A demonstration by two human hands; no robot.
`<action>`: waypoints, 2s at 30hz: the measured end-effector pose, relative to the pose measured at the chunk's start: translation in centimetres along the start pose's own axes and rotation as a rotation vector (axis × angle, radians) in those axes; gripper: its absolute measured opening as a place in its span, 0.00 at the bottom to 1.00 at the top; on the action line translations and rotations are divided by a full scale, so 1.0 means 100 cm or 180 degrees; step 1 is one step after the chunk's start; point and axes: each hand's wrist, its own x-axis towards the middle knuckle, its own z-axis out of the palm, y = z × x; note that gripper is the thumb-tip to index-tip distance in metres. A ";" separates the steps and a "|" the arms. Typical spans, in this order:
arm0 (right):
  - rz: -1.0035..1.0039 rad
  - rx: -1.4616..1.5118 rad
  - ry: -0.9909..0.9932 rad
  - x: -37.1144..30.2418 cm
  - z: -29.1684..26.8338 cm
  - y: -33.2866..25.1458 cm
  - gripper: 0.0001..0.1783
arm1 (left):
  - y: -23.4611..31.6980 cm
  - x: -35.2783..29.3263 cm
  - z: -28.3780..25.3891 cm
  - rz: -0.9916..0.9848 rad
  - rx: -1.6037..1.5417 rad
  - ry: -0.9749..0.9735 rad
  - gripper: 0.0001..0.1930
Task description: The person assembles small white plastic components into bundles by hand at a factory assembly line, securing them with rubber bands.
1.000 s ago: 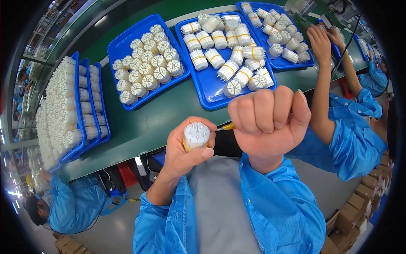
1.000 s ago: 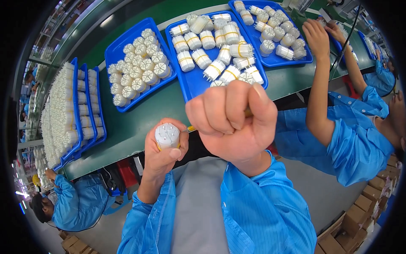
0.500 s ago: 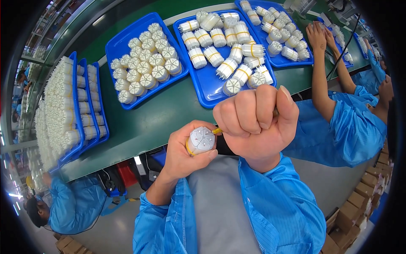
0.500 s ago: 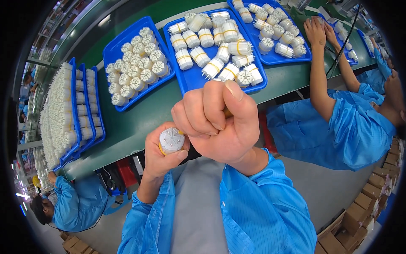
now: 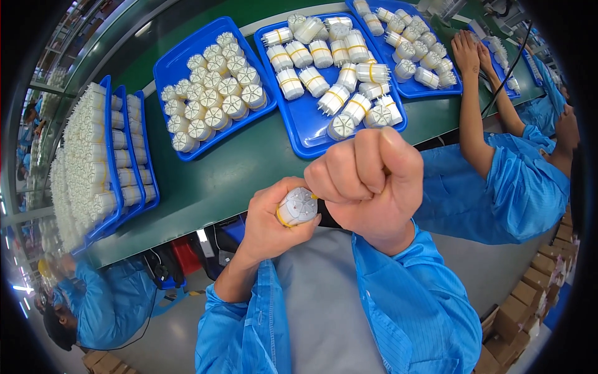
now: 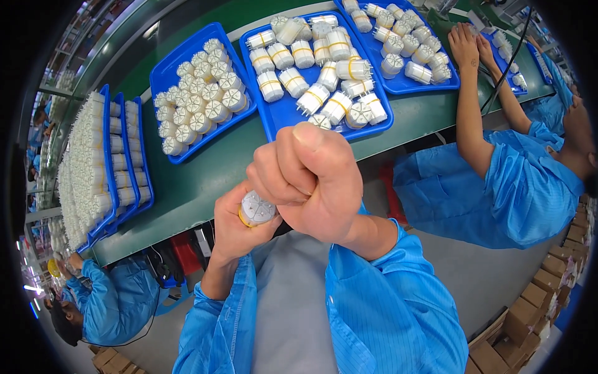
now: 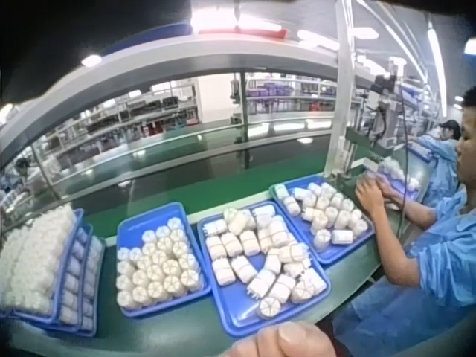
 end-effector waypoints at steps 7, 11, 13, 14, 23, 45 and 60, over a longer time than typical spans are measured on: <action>0.0070 -0.0087 0.0230 -0.005 -0.004 0.006 0.24 | -0.011 -0.001 0.000 0.0113 0.0151 -0.0012 0.18; -0.0013 0.0053 0.0152 0.000 -0.004 -0.001 0.24 | -0.014 -0.001 -0.001 -0.0023 -0.0292 -0.0056 0.18; -0.0119 0.0065 0.0006 0.000 -0.002 -0.004 0.24 | -0.009 0.000 -0.001 0.0103 -0.0351 -0.0121 0.18; -0.0178 0.0078 -0.0020 0.000 -0.001 -0.003 0.24 | -0.008 -0.001 -0.001 0.0099 -0.0352 -0.0125 0.18; -0.0070 0.0126 0.0020 -0.003 0.001 0.003 0.24 | -0.007 0.001 -0.002 0.0229 -0.0045 -0.0149 0.17; -0.0134 -0.0024 0.0167 -0.009 -0.003 0.008 0.25 | -0.018 0.003 0.000 0.0251 0.0102 0.0029 0.18; -0.0235 0.0116 -0.0051 -0.008 -0.005 0.001 0.25 | -0.014 0.004 0.001 0.0253 -0.0135 0.0113 0.17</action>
